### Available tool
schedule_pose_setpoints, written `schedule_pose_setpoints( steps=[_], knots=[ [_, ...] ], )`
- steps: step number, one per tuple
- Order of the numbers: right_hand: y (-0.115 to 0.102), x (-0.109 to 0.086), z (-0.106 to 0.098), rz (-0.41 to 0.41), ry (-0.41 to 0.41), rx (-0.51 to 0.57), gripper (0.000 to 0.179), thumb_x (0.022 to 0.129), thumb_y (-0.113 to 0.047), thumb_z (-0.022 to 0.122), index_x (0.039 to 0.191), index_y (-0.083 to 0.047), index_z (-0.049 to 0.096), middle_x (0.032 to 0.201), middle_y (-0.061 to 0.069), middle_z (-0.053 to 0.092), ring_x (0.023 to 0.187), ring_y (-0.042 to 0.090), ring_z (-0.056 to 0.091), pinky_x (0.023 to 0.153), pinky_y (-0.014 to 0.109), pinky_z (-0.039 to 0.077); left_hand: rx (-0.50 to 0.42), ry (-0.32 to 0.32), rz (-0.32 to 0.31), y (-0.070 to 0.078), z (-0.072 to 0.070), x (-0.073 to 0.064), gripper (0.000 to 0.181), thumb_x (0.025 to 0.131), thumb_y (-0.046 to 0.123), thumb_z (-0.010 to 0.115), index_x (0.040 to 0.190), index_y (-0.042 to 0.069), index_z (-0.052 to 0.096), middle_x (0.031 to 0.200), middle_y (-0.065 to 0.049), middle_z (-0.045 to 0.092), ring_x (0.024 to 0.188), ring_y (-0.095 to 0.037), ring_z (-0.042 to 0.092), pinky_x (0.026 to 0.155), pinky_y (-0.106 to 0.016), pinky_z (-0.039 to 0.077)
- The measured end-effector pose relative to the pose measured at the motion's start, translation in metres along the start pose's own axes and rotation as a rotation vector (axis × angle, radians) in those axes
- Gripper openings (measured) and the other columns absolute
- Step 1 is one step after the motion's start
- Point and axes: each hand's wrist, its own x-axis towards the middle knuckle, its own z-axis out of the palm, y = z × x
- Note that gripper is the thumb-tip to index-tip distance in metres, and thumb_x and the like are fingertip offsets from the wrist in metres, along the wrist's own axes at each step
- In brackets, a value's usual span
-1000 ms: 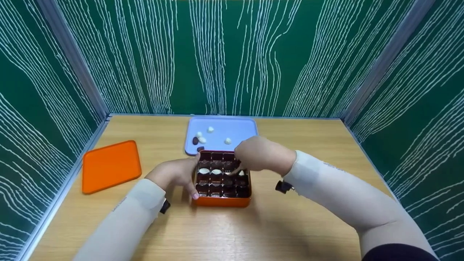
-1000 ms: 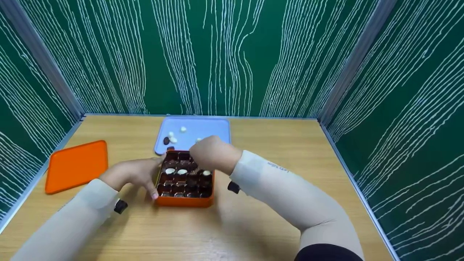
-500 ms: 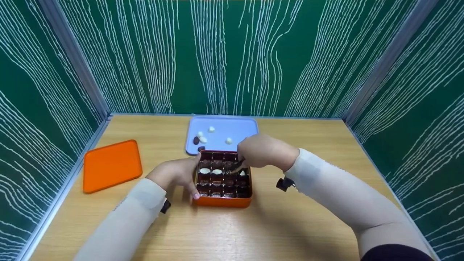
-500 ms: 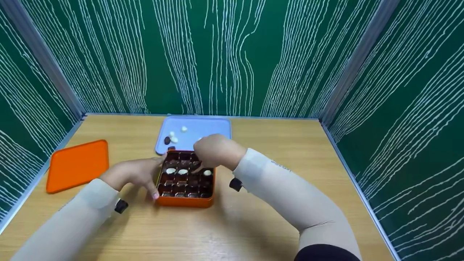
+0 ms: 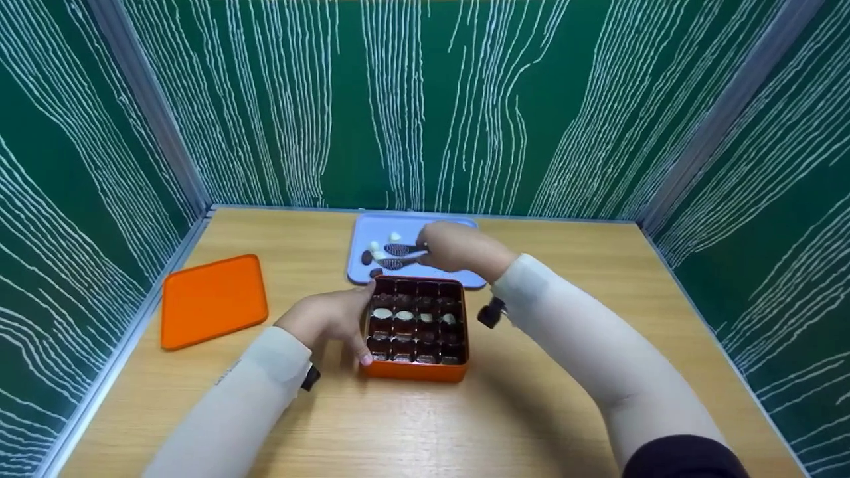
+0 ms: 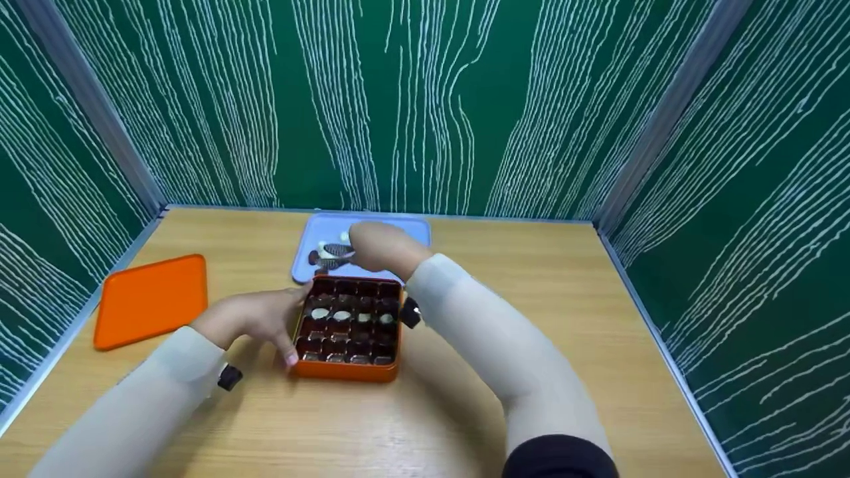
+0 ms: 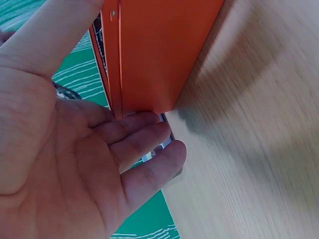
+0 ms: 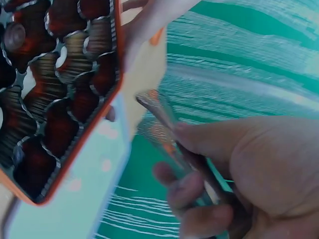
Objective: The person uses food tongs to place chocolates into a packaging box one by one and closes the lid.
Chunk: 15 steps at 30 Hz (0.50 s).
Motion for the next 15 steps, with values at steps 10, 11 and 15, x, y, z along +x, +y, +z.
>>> schedule_pose_setpoints(
  steps=[10, 11, 15],
  knots=[
    [0.004, 0.051, 0.032, 0.060, -0.019, 0.027, 0.021, 0.107, -0.021, 0.073, 0.101, -0.004, 0.085, 0.082, 0.001, 0.068, 0.072, 0.018, 0.057, 0.072, 0.036, 0.055, -0.034, -0.016, -0.006, 0.001, 0.001, 0.000, 0.169, 0.062, 0.042, 0.110, 0.182, 0.009, -0.004, 0.191, -0.021, 0.007, 0.177, -0.041, 0.016, 0.147, -0.056, 0.013],
    [0.003, 0.053, 0.034, 0.066, -0.029, 0.024, 0.021, 0.107, -0.021, 0.073, 0.101, -0.005, 0.084, 0.083, 0.001, 0.068, 0.073, 0.019, 0.057, 0.074, 0.037, 0.057, -0.034, -0.017, -0.007, 0.001, 0.001, 0.000, 0.169, 0.062, 0.042, 0.110, 0.182, 0.009, -0.005, 0.191, -0.021, 0.007, 0.177, -0.041, 0.016, 0.147, -0.056, 0.013],
    [-0.002, 0.061, 0.040, 0.104, -0.051, 0.006, 0.021, 0.108, -0.024, 0.074, 0.097, -0.008, 0.081, 0.087, 0.002, 0.071, 0.077, 0.020, 0.059, 0.084, 0.043, 0.063, -0.037, -0.010, 0.000, -0.002, 0.000, 0.000, 0.169, 0.063, 0.042, 0.110, 0.182, 0.009, -0.005, 0.191, -0.022, 0.008, 0.177, -0.041, 0.018, 0.147, -0.057, 0.015]
  ],
)
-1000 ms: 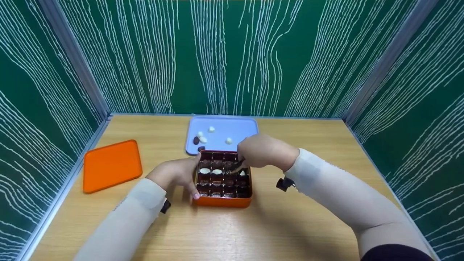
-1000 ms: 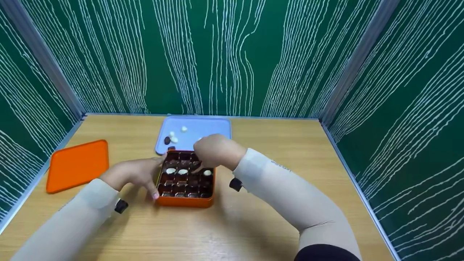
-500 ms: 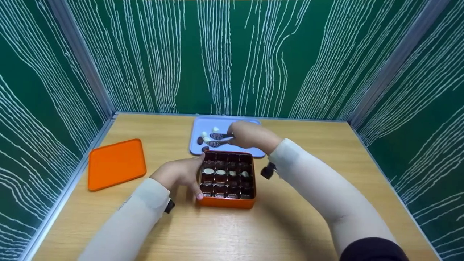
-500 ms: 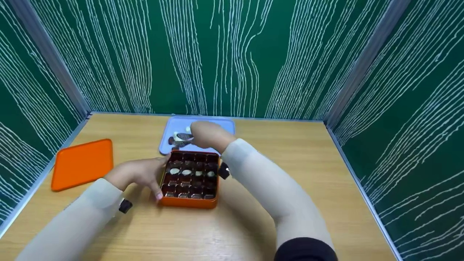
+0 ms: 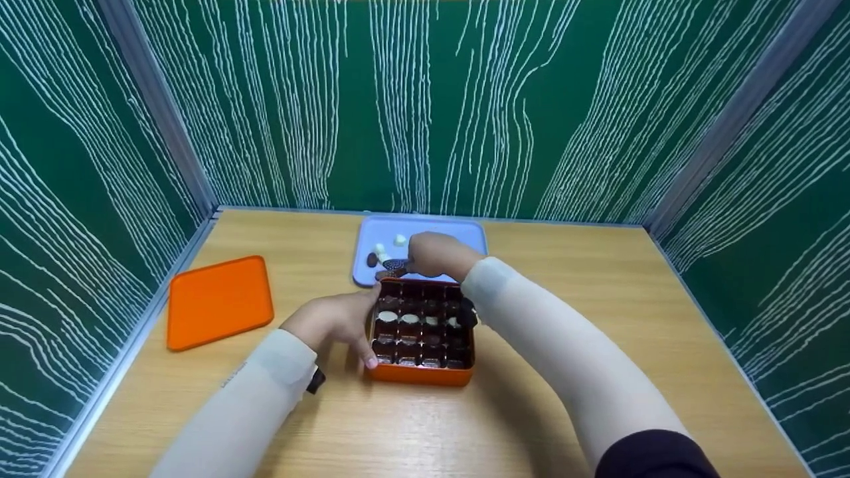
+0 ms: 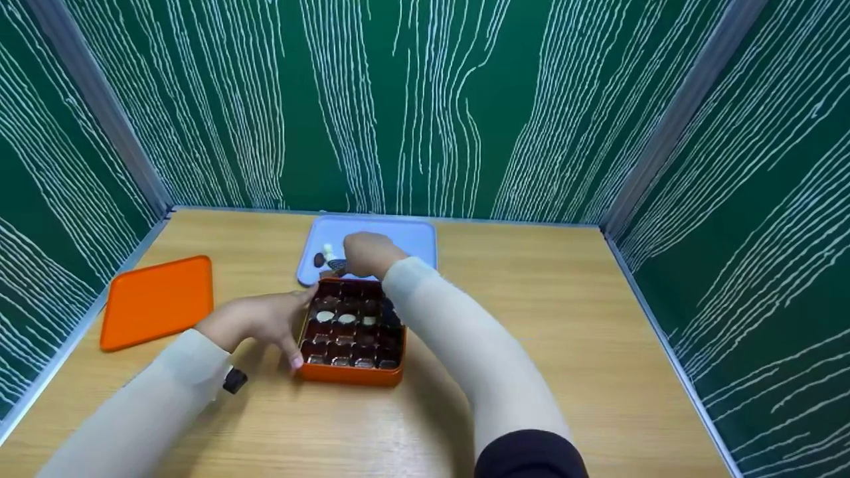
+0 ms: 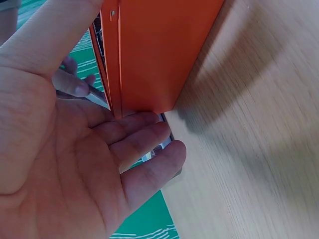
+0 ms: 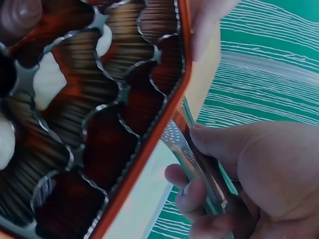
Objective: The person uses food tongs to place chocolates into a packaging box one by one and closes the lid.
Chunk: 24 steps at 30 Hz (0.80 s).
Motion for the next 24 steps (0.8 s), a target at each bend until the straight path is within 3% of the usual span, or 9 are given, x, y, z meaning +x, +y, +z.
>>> schedule_pose_setpoints(
  steps=[7, 14, 17, 19, 24],
  knots=[
    [0.013, -0.011, 0.002, 0.051, 0.020, -0.023, 0.026, 0.109, -0.023, 0.073, 0.086, -0.011, 0.072, 0.085, 0.002, 0.065, 0.077, 0.021, 0.054, 0.080, 0.045, 0.058, -0.037, 0.011, 0.038, -0.003, 0.004, 0.002, 0.166, 0.065, 0.037, 0.112, 0.183, 0.008, -0.002, 0.191, -0.020, 0.007, 0.178, -0.039, 0.016, 0.147, -0.055, 0.014],
    [0.044, -0.029, -0.006, 0.143, -0.047, -0.006, 0.037, 0.114, -0.038, 0.069, 0.108, -0.004, 0.082, 0.092, 0.004, 0.070, 0.081, 0.020, 0.062, 0.081, 0.038, 0.061, -0.051, 0.025, 0.021, -0.003, 0.004, -0.001, 0.167, 0.063, 0.031, 0.113, 0.183, 0.011, -0.002, 0.191, -0.017, 0.011, 0.177, -0.039, 0.020, 0.147, -0.057, 0.016],
    [0.057, -0.032, -0.008, 0.184, -0.085, 0.036, 0.034, 0.114, -0.034, 0.068, 0.108, -0.003, 0.080, 0.090, 0.003, 0.065, 0.081, 0.019, 0.060, 0.075, 0.034, 0.057, -0.046, 0.030, 0.000, 0.000, 0.003, -0.002, 0.169, 0.062, 0.030, 0.113, 0.183, 0.012, -0.002, 0.191, -0.017, 0.013, 0.177, -0.039, 0.021, 0.146, -0.058, 0.017],
    [0.064, -0.033, -0.007, 0.199, -0.093, 0.054, 0.022, 0.113, -0.021, 0.067, 0.103, -0.004, 0.076, 0.089, 0.003, 0.063, 0.080, 0.020, 0.059, 0.072, 0.032, 0.055, -0.043, 0.029, -0.015, 0.002, 0.003, -0.003, 0.170, 0.061, 0.030, 0.113, 0.183, 0.012, -0.003, 0.191, -0.017, 0.014, 0.176, -0.040, 0.023, 0.146, -0.059, 0.019],
    [0.073, -0.043, -0.006, 0.186, -0.068, 0.061, 0.020, 0.111, -0.013, 0.061, 0.098, -0.007, 0.074, 0.088, 0.004, 0.063, 0.079, 0.021, 0.060, 0.071, 0.033, 0.054, -0.034, 0.023, -0.022, 0.004, 0.002, -0.002, 0.170, 0.061, 0.030, 0.113, 0.183, 0.013, -0.004, 0.190, -0.018, 0.015, 0.175, -0.042, 0.025, 0.145, -0.060, 0.020]
  ],
)
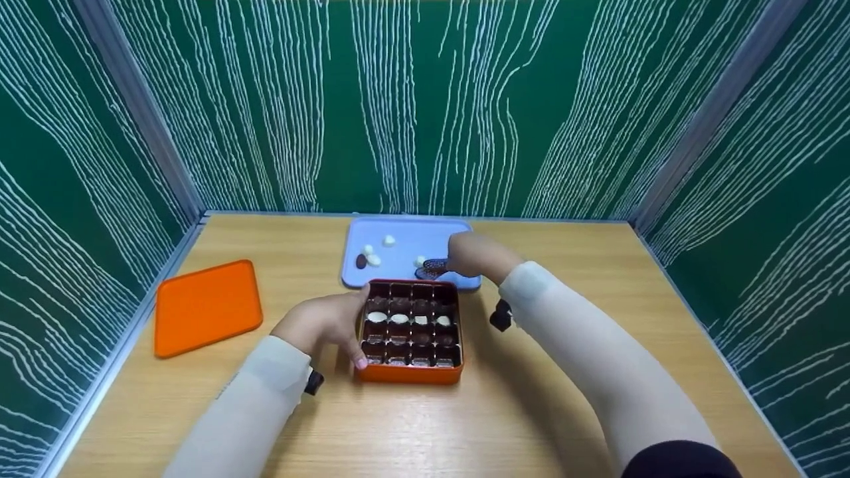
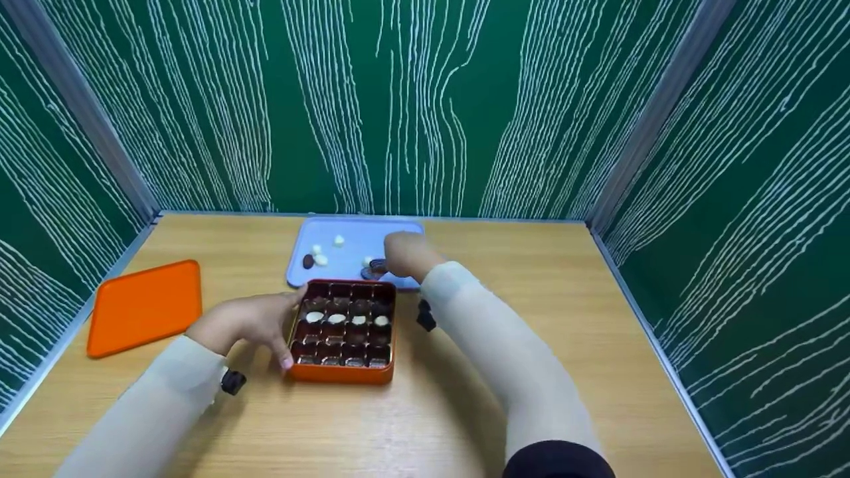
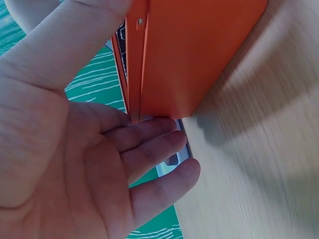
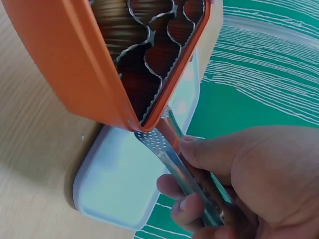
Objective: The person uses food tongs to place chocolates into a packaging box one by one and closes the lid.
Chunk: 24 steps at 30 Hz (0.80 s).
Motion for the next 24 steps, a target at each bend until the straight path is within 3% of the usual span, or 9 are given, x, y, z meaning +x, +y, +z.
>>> schedule_pose_setpoints(
  steps=[6, 11, 18, 24],
  knots=[
    [0.005, -0.020, -0.008, -0.162, 0.117, -0.044, 0.026, 0.110, -0.014, 0.062, 0.091, -0.006, 0.078, 0.078, 0.000, 0.062, 0.068, 0.017, 0.057, 0.061, 0.029, 0.048, 0.005, -0.006, -0.002, 0.000, 0.001, 0.000, 0.169, 0.062, 0.032, 0.112, 0.183, 0.013, -0.003, 0.191, -0.017, 0.014, 0.176, -0.041, 0.024, 0.145, -0.061, 0.020],
    [-0.005, -0.055, -0.022, -0.287, 0.218, -0.095, 0.025, 0.109, -0.018, 0.070, 0.094, -0.007, 0.087, 0.077, 0.002, 0.069, 0.065, 0.017, 0.057, 0.059, 0.030, 0.049, 0.045, -0.011, -0.002, 0.001, 0.001, 0.000, 0.168, 0.063, 0.036, 0.112, 0.183, 0.012, -0.004, 0.190, -0.018, 0.016, 0.176, -0.040, 0.025, 0.146, -0.058, 0.021],
    [-0.032, -0.102, -0.020, -0.355, 0.121, -0.109, 0.020, 0.110, -0.025, 0.074, 0.111, -0.013, 0.090, 0.087, 0.002, 0.080, 0.068, 0.016, 0.064, 0.066, 0.033, 0.059, 0.041, -0.021, -0.013, 0.001, 0.000, -0.002, 0.168, 0.064, 0.037, 0.111, 0.183, 0.013, -0.005, 0.191, -0.017, 0.014, 0.176, -0.041, 0.023, 0.145, -0.060, 0.020],
    [-0.050, -0.116, -0.006, -0.401, 0.069, -0.215, 0.017, 0.109, -0.026, 0.077, 0.113, -0.015, 0.089, 0.090, 0.000, 0.078, 0.073, 0.017, 0.065, 0.070, 0.035, 0.061, 0.052, -0.017, -0.007, 0.002, -0.002, -0.002, 0.169, 0.064, 0.037, 0.112, 0.183, 0.012, -0.006, 0.190, -0.019, 0.016, 0.175, -0.043, 0.026, 0.145, -0.061, 0.021]
  ],
)
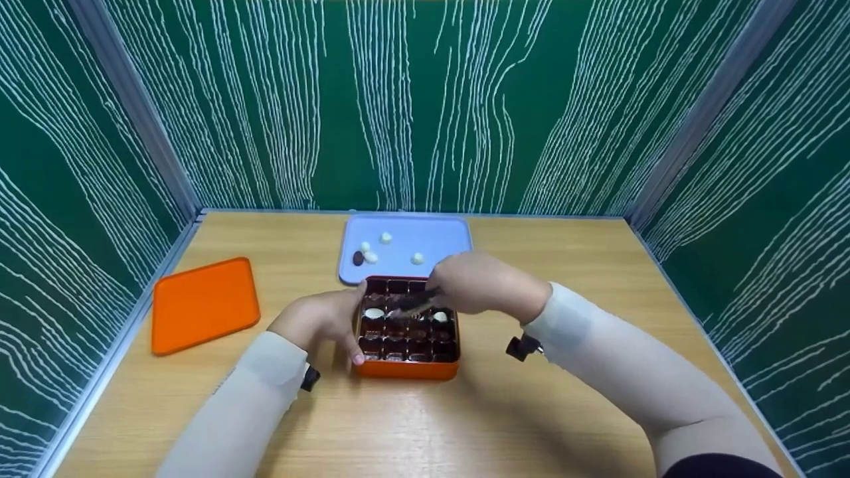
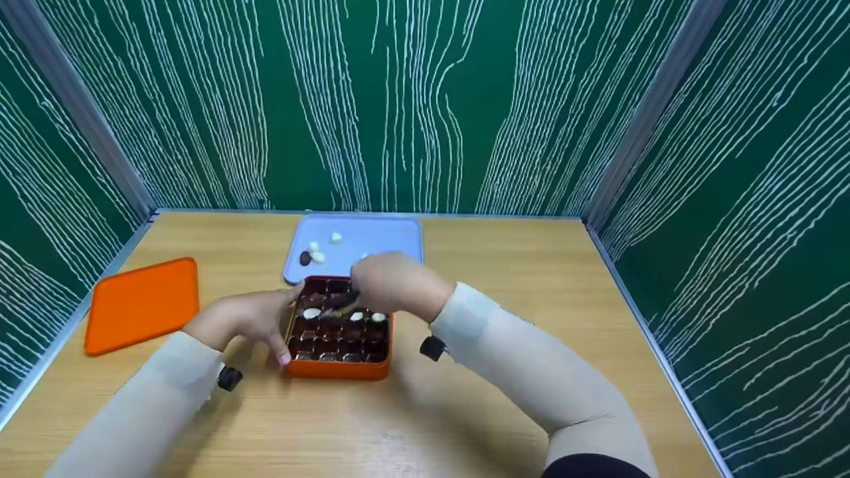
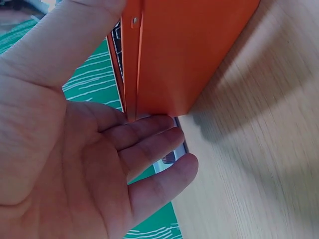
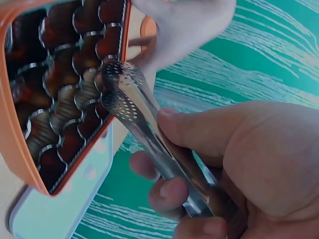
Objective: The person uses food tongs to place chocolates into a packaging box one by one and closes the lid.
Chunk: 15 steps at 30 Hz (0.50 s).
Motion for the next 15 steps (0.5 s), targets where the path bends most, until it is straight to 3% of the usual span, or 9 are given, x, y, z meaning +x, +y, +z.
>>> schedule_pose_setpoints(
  steps=[6, 15],
  knots=[
    [-0.011, 0.007, 0.003, -0.026, -0.052, -0.052, 0.019, 0.108, -0.025, 0.078, 0.119, -0.013, 0.089, 0.102, 0.007, 0.085, 0.078, 0.019, 0.070, 0.080, 0.041, 0.069, -0.003, 0.001, 0.004, -0.001, 0.000, 0.001, 0.171, 0.062, 0.037, 0.112, 0.182, 0.012, -0.006, 0.190, -0.020, 0.015, 0.175, -0.044, 0.025, 0.145, -0.061, 0.020],
    [-0.021, 0.024, 0.003, -0.020, -0.100, -0.164, 0.018, 0.108, -0.025, 0.077, 0.098, -0.011, 0.082, 0.082, 0.001, 0.071, 0.071, 0.018, 0.060, 0.076, 0.042, 0.065, 0.000, 0.007, 0.021, -0.001, 0.000, 0.001, 0.168, 0.065, 0.034, 0.112, 0.182, 0.009, -0.005, 0.189, -0.022, 0.016, 0.174, -0.043, 0.027, 0.145, -0.057, 0.021]
  ],
)
